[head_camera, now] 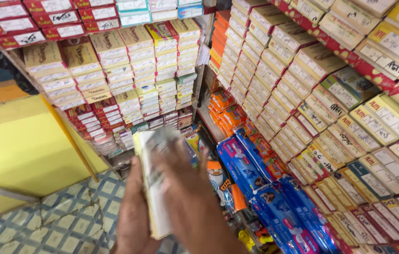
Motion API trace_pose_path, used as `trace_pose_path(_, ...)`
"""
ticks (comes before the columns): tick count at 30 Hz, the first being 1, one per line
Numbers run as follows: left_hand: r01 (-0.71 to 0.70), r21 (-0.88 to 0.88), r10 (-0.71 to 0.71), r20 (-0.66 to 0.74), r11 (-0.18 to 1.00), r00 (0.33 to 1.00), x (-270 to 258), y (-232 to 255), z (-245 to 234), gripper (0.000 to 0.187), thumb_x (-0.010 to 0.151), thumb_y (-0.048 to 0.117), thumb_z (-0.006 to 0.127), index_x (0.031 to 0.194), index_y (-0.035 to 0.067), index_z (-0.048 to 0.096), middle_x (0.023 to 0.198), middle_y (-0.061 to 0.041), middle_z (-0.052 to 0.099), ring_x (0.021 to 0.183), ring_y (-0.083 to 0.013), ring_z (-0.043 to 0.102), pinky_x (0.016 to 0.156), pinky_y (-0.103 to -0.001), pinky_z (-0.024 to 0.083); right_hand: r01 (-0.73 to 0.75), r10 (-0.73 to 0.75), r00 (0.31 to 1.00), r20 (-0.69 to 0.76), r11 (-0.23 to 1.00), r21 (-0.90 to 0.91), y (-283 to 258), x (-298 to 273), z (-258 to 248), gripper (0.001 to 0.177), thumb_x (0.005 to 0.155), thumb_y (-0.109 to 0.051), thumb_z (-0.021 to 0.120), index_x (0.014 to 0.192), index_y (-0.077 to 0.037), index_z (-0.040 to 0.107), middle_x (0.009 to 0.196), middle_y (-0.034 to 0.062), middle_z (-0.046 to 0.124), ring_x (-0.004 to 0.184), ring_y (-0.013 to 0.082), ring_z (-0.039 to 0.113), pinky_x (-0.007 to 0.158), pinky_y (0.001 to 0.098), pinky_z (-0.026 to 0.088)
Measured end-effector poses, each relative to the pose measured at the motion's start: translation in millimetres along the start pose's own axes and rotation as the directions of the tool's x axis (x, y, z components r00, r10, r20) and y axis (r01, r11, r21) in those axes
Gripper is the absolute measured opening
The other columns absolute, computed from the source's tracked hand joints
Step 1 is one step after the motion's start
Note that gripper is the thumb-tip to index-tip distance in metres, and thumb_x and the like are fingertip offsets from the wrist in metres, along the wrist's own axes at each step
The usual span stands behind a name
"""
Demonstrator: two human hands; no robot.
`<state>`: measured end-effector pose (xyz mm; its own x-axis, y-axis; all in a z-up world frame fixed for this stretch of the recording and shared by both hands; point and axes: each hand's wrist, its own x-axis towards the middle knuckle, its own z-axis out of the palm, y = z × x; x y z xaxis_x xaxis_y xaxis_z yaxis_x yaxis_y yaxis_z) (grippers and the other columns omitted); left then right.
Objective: The person repeatedly picks up small rectangular boxes from a shelf, wipes them with a cloth, and places them on a red counter. The person handles multiple boxes of different brands, including 'R.B.' and 'Milan', in a repetitive cycle of picking, wiping, and stacking.
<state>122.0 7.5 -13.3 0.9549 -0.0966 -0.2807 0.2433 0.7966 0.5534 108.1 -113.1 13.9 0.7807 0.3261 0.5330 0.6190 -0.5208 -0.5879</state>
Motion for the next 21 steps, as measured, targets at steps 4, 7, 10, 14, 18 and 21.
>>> trace_pose_path(4,-0.032,0.040,0.034,-0.066,0.999,0.997,-0.1,2.5,15.7,0.058,0.097,0.054,0.046,0.131,0.011,0.063,0.106,-0.011,0.072,0.095,-0.0230,0.068,0.085,-0.040,0.055,-0.058,0.059,0.998,-0.016,0.995,0.080,6.5,-20.4,1.9,0.047,0.106,-0.008,0.045,0.152,0.000,0.048,0.162,0.0286,0.043,0.159,0.0448,0.033,0.129,0.0538,0.018)
trace_pose_path(7,0.027,0.036,-0.021,-0.150,0.999,0.988,8.8,12.9,9.0,0.062,0.092,0.060,0.055,0.124,0.008,0.067,0.096,-0.013,0.070,0.085,-0.0266,0.066,0.075,-0.043,0.053,-0.004,-0.041,0.982,0.185,0.972,0.236,13.9,-49.1,6.0,0.046,0.110,-0.011,0.044,0.155,0.001,0.048,0.165,0.0293,0.042,0.160,0.0432,0.034,0.130,0.0514,0.026)
trace_pose_path(10,0.014,0.125,-0.003,-0.093,0.992,0.996,16.5,13.9,-8.0,0.066,0.093,0.060,0.064,0.127,0.003,0.066,0.099,-0.015,0.068,0.090,-0.0300,0.062,0.076,-0.046,0.051,-0.199,0.181,0.980,0.087,0.925,0.322,15.6,-73.8,6.8,0.040,0.111,-0.013,0.047,0.148,-0.004,0.059,0.160,0.0242,0.047,0.151,0.0380,0.043,0.123,0.0487,0.033)
trace_pose_path(14,0.049,0.274,-0.038,-0.046,0.961,0.998,25.9,-3.1,-19.2,0.071,0.090,0.063,0.062,0.140,0.013,0.055,0.115,-0.009,0.069,0.110,-0.0261,0.066,0.091,-0.046,0.055,-0.158,0.179,0.983,-0.051,0.947,0.279,6.0,-69.5,4.3,0.040,0.108,-0.014,0.050,0.145,-0.004,0.061,0.160,0.0247,0.048,0.154,0.0400,0.038,0.127,0.0493,0.031)
trace_pose_path(18,-0.023,0.243,-0.009,0.126,0.970,0.992,16.7,-19.0,-24.0,0.079,0.079,0.051,0.064,0.150,0.027,0.041,0.131,0.004,0.062,0.117,-0.0143,0.062,0.099,-0.038,0.051,-0.074,0.075,0.997,-0.002,0.986,0.149,1.9,-13.2,-11.5,0.041,0.108,-0.006,0.048,0.148,-0.001,0.053,0.165,0.0271,0.041,0.161,0.0429,0.025,0.130,0.0517,0.018)
trace_pose_path(21,-0.038,0.153,0.024,0.092,0.987,0.995,25.5,-21.8,-17.0,0.058,0.092,0.040,0.061,0.145,0.018,0.049,0.133,-0.002,0.064,0.119,-0.0153,0.063,0.100,-0.038,0.052,-0.083,0.080,0.997,0.024,0.979,0.188,-11.4,11.8,-29.0,0.044,0.107,-0.001,0.044,0.151,-0.001,0.049,0.165,0.0269,0.039,0.161,0.0419,0.027,0.129,0.0506,0.023)
